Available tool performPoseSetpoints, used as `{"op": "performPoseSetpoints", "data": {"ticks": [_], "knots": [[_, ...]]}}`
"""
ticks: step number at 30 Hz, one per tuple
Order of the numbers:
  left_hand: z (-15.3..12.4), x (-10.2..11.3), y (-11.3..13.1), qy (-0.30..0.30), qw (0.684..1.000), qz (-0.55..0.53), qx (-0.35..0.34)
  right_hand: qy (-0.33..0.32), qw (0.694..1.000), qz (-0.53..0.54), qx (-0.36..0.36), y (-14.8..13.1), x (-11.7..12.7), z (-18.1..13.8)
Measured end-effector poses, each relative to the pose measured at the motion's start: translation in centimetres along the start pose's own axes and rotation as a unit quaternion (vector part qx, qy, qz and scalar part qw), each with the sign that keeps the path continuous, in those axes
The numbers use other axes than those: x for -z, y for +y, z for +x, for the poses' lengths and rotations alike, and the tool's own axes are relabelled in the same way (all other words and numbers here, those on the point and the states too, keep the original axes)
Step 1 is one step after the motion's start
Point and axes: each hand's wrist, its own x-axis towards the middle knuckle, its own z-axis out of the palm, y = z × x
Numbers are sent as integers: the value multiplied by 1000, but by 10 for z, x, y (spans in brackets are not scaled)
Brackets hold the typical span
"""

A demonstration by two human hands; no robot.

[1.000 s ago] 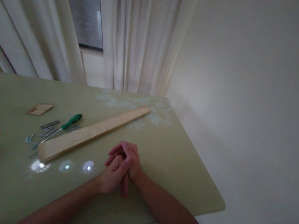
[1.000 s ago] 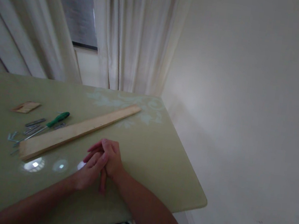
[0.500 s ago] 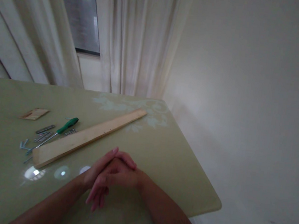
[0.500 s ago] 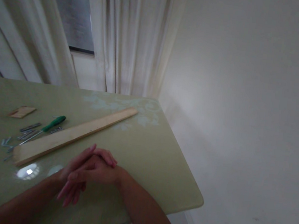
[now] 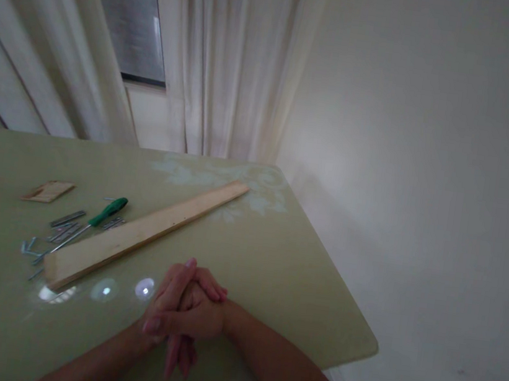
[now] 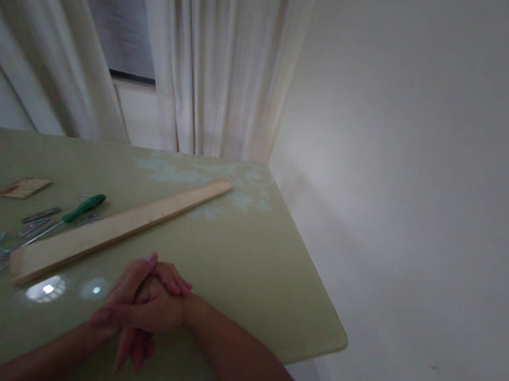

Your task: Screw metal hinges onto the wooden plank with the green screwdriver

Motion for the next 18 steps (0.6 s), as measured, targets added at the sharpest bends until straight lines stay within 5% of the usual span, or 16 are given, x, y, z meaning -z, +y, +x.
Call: {"op": "performPoseSetpoints", "data": {"ticks": [2,4,9,13,15,18], "knots": [[3,1,2,-2,1000,-5,14,-61,997,29,-29,-6,1,-4],[7,6,4,-20,999,-4,36,-43,997,60,-7,-12,-1,-5],[27,19,10,-72,993,19,95,227,959,46,164,-19,3,3],[51,38,15,7,985,170,-2,437,872,47,217,-22,41,4],[61,59,18,68,926,368,-44,516,828,53,212,-20,67,-1],[68,95,20,173,751,634,-69,601,774,65,187,-11,100,-7]]}}
